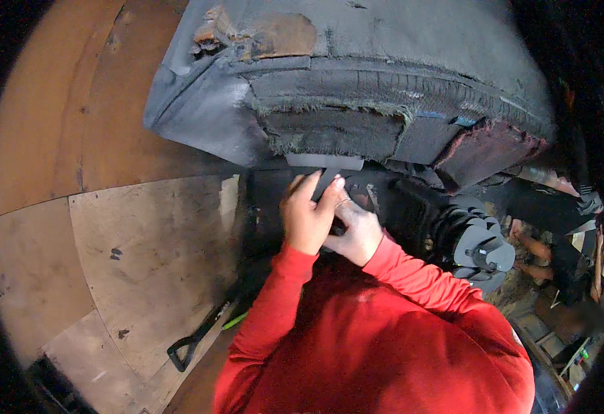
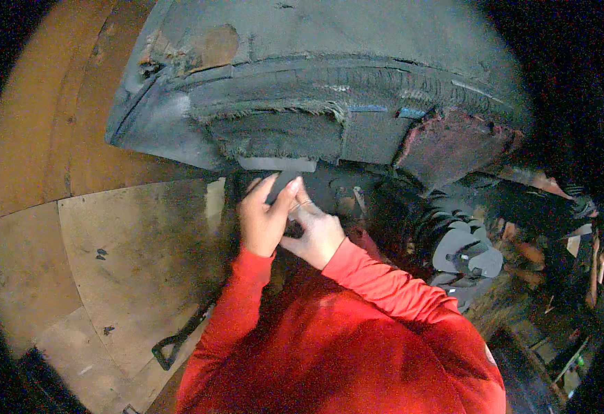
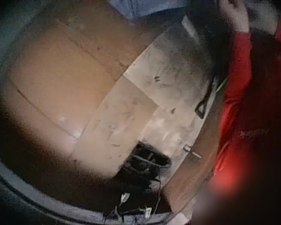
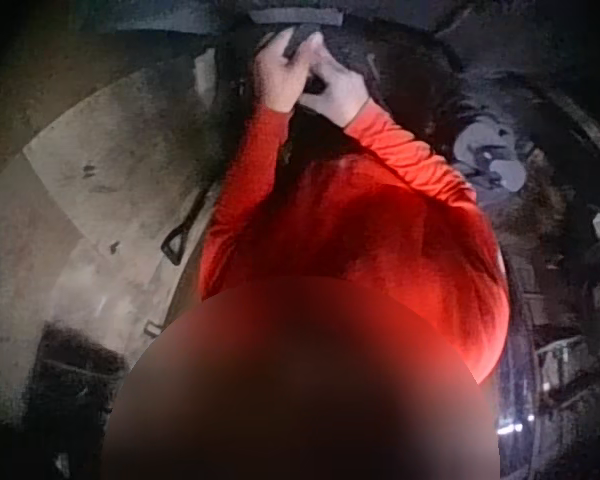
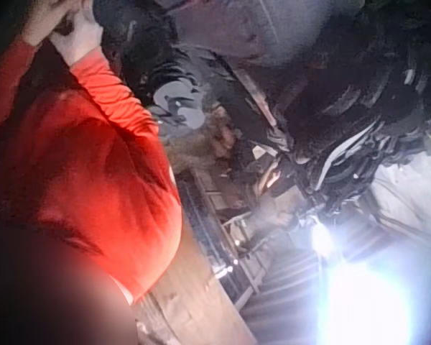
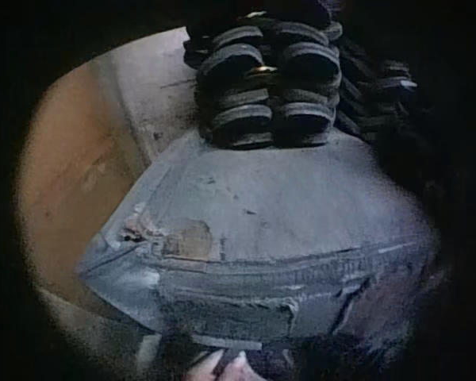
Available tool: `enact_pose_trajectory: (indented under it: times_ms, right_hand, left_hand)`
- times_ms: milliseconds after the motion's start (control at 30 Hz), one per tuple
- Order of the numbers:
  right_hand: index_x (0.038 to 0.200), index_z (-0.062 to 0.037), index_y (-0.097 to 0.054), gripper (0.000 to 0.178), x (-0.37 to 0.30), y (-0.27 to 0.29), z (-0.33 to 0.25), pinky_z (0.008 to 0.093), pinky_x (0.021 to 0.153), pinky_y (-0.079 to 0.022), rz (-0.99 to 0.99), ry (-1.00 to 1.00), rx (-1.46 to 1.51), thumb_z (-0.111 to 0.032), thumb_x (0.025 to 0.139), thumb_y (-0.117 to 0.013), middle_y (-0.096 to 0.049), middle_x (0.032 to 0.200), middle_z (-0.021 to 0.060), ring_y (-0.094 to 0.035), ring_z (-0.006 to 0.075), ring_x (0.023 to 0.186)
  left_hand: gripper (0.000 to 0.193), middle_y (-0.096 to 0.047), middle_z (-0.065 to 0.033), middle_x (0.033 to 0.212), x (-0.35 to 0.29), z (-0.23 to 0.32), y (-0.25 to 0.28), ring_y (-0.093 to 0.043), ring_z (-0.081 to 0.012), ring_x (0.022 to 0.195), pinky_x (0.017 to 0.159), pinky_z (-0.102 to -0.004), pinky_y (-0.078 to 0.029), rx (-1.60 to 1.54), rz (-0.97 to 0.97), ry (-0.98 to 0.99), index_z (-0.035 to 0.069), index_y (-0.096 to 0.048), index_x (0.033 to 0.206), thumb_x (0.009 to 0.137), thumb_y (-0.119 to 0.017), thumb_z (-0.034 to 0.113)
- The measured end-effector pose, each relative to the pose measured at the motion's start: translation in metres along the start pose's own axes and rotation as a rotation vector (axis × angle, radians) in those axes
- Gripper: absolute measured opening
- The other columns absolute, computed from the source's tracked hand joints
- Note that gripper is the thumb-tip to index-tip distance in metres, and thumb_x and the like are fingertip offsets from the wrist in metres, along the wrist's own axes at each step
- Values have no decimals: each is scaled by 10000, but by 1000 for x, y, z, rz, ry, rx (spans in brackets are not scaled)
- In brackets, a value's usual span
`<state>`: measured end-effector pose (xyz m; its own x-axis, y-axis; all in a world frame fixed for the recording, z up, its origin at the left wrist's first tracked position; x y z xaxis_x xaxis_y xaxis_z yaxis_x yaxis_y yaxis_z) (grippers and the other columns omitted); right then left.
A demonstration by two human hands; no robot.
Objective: The person repeatedly picks up a flip-flop sole and strap, aligns the strap into the sole, and presses them together. The person handles multiple flip-flops one at a time, inspecting the fit and pressing the parts together before placing them aside.
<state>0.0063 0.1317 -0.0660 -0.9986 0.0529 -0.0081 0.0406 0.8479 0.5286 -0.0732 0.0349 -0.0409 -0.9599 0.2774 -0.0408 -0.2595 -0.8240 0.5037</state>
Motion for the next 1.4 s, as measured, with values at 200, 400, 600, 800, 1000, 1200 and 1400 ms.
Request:
enact_pose_trajectory:
  times_ms: [200, 400, 600, 800, 1000, 1200, 1400]
  right_hand:
    - [1479, -293, -442, 678, -4, 19, 3, 475, 816, -605, -267, 22, -571, -206, 842, -660, -288, 1611, 154, -666, 506, 1007]
    - [1473, -350, -462, 548, -1, 28, -33, 568, 892, -559, -173, 354, -706, -230, 940, -503, -283, 1611, 159, -620, 564, 1063]
    - [1467, -377, -457, 541, 3, 33, -72, 566, 864, -572, -148, 501, -709, -253, 943, -501, -270, 1611, 157, -621, 568, 1047]
    - [1408, -394, -509, 495, -20, 9, -144, 585, 796, -584, 11, 667, -574, -285, 925, -520, -340, 1566, 162, -633, 553, 971]
    - [1325, -487, -552, 447, -46, 35, -234, 690, 1019, -363, 305, 842, -465, -389, 893, -496, -529, 1406, 63, -550, 425, 1173]
    - [1479, -78, -400, 779, -60, 122, -95, 505, 1018, -452, 739, 320, -223, -213, 812, -780, -495, 1420, 173, -512, 360, 1260]
    - [1513, -35, -336, 606, -68, 71, 1, 345, 930, -529, 380, -181, 1326, -171, 991, -611, -580, 1336, 77, -613, 168, 1113]
  left_hand:
    - [250, -687, -42, 1086, -28, -24, -25, -605, -101, 963, 849, -265, -483, -718, 97, 295, -38, -667, 1151, 970, -652, 132]
    - [297, -646, -61, 1221, -60, -8, -4, -580, -121, 1088, 974, -281, -435, -1004, 261, 207, -46, -608, 1269, 1001, -595, 79]
    - [323, -631, -95, 1256, -71, 24, 31, -585, -153, 1112, 997, -300, -435, -894, 327, 90, -65, -567, 1304, 1017, -551, 83]
    - [256, -643, -95, 1165, -115, 40, 106, -594, -162, 1056, 951, -315, -454, -826, 433, 30, -59, -594, 1212, 1010, -554, 94]
    - [203, -653, -141, 1135, -158, 64, 171, -659, -213, 988, 876, -329, -531, -929, 661, -118, 11, -536, 1174, 993, -585, 89]
    - [253, -665, -126, 1128, -84, 39, 62, -688, -245, 934, 782, -393, -598, -1040, 65, 133, 17, -538, 1202, 959, -607, 31]
    - [270, -676, -140, 1162, -106, 37, -39, -709, -274, 974, 768, -363, -608, -1175, -460, 379, 9, -544, 1250, 1027, -547, 162]
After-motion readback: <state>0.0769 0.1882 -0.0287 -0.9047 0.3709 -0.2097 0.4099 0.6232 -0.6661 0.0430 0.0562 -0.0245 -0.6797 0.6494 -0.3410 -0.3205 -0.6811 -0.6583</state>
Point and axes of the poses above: each hand's wrist, its own x-axis towards the middle knuckle, its own y-axis out of the back of the hand, z = x × y, the point moved 7 cm from there along x, towards the middle knuckle
